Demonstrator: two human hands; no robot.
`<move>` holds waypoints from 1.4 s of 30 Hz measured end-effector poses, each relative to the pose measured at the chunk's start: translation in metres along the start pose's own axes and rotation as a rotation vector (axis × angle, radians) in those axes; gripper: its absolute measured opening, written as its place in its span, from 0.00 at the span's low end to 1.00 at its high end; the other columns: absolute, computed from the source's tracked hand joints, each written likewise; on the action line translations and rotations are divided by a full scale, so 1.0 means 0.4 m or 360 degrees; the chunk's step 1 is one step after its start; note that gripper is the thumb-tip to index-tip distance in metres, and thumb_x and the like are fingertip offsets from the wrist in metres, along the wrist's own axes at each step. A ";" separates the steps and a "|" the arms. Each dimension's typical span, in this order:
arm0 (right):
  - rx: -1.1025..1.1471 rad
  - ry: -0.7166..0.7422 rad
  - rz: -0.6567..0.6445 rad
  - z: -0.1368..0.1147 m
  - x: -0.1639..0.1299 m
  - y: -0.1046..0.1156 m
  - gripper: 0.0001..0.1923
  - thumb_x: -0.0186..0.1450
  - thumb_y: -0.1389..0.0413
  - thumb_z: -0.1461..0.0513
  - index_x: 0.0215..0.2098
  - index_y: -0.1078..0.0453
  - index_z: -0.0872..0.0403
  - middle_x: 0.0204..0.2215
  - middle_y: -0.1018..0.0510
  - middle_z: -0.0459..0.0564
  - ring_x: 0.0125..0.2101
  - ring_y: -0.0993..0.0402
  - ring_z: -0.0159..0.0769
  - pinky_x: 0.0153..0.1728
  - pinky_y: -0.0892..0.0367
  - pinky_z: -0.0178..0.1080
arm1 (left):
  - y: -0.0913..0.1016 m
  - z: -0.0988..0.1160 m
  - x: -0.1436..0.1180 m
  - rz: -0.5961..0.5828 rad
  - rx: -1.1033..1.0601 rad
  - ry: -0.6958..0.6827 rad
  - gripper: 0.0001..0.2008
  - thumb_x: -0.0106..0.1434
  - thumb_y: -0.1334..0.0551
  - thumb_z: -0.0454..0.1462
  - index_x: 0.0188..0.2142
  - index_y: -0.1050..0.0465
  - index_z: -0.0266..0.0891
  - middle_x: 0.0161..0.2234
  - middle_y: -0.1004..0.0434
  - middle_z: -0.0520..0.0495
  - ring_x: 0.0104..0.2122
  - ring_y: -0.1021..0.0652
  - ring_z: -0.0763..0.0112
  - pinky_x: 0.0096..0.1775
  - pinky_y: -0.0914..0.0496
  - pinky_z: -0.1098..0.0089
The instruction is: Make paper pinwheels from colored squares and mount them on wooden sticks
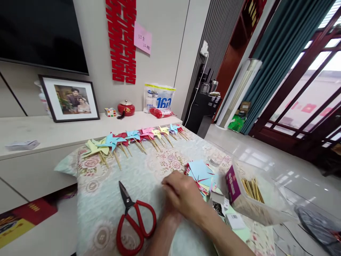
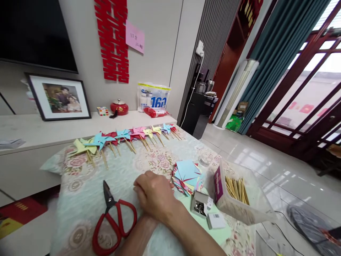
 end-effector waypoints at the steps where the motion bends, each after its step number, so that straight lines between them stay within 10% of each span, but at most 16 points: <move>1: 0.0003 -0.0021 0.0052 0.017 -0.026 0.035 0.07 0.66 0.47 0.66 0.36 0.27 0.51 0.31 0.22 0.48 0.33 0.25 0.37 0.35 0.34 0.36 | -0.003 -0.004 -0.001 -0.0042 0.0209 0.0017 0.04 0.62 0.38 0.37 0.32 0.23 0.43 0.22 0.28 0.54 0.21 0.25 0.71 0.22 0.34 0.75; 6: -0.0192 -0.0461 0.0515 0.212 -0.154 0.182 0.08 0.66 0.49 0.64 0.36 0.27 0.51 0.34 0.21 0.51 0.34 0.24 0.39 0.36 0.32 0.40 | 0.012 0.020 -0.006 -0.0144 0.1212 0.0165 0.11 0.46 0.30 0.27 0.31 0.25 0.34 0.24 0.22 0.46 0.21 0.25 0.69 0.26 0.34 0.71; 11: -0.0290 -0.0571 0.0421 0.336 -0.223 0.169 0.17 0.60 0.50 0.67 0.44 0.26 0.51 0.44 0.20 0.54 0.47 0.27 0.47 0.47 0.32 0.48 | 0.007 0.035 -0.008 -0.0187 0.1717 0.0060 0.13 0.47 0.30 0.35 0.33 0.27 0.35 0.27 0.21 0.46 0.23 0.25 0.71 0.30 0.34 0.69; 31: -0.0603 -0.0674 0.0183 0.360 -0.220 0.125 0.16 0.63 0.47 0.66 0.46 0.25 0.50 0.49 0.20 0.53 0.50 0.29 0.49 0.43 0.42 0.46 | 0.004 0.025 -0.026 -0.0174 0.1859 0.0085 0.13 0.45 0.32 0.34 0.32 0.27 0.35 0.27 0.21 0.48 0.22 0.26 0.74 0.28 0.35 0.70; 42: -0.0733 -0.0665 0.0274 0.367 -0.214 0.124 0.11 0.69 0.49 0.66 0.35 0.25 0.52 0.33 0.19 0.50 0.38 0.28 0.42 0.40 0.47 0.42 | 0.001 0.023 -0.038 -0.0166 0.1958 0.0113 0.12 0.46 0.33 0.34 0.32 0.28 0.35 0.27 0.21 0.47 0.22 0.26 0.74 0.28 0.35 0.70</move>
Point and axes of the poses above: each hand's wrist, its own x-axis towards the middle knuckle, its own y-axis out of the back of the hand, z = x × y, the point moved 5 cm from there along x, towards the middle knuckle
